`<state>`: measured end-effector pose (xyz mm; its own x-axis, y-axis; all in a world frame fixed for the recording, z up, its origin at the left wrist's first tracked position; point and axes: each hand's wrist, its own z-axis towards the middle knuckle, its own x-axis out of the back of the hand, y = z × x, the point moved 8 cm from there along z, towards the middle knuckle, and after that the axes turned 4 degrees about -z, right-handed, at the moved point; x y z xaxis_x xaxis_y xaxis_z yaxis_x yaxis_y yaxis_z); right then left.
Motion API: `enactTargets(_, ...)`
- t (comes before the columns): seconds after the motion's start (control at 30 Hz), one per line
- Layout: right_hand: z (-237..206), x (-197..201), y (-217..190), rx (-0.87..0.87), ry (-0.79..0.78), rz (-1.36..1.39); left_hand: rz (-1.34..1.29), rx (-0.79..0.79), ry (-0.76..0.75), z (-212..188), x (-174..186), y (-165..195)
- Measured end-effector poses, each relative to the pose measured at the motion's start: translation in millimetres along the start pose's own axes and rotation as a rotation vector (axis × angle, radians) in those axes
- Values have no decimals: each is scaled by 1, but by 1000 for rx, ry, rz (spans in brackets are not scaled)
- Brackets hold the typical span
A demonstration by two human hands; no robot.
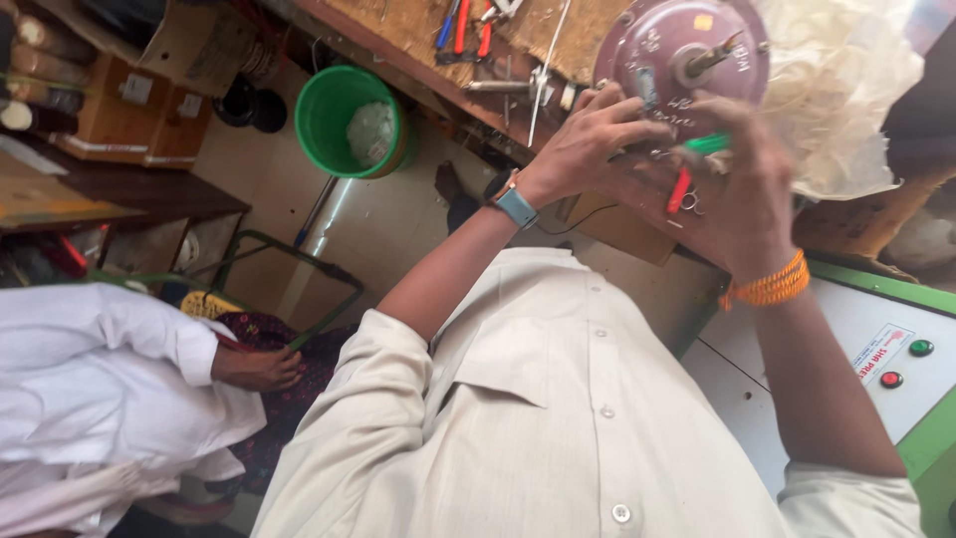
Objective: The person works on a maroon circular electrical component on a cluttered workbench. They use a green-handled screwdriver to tighten screws, then switch to a yellow-handled screwdriver for additional tightening. The person also uses a hammer to tap the component while holding it steady.
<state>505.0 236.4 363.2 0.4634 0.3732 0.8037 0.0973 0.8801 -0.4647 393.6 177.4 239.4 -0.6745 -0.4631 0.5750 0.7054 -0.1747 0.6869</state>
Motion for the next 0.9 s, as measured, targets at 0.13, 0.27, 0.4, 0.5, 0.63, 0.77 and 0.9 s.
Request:
enactTargets(0.13, -6, -10, 23, -134, -97, 25, -128, 75, -45, 0, -1, 5)
enactTargets(0.27, -13, -4, 33, -53, 42, 169, -95, 71, -7, 4, 0, 10)
enactTargets(0.4, -18, -4, 45, -168, 25, 75, -47, 149, -58, 6, -7, 3)
enactTargets(0.5, -21, 9, 32, -53, 151, 65, -45, 129, -35, 4, -7, 2)
enactTargets(0.63, -27, -1, 27, -60, 46, 259, 4, 113, -21, -6, -9, 0)
enactTargets(0.77, -32, -10, 31, -64, 113, 153, -9, 118, -24, -8, -9, 3)
enactTargets(0.9, -61, -13, 64, -107, 241, 242, 150, 87, -83, -3, -9, 14)
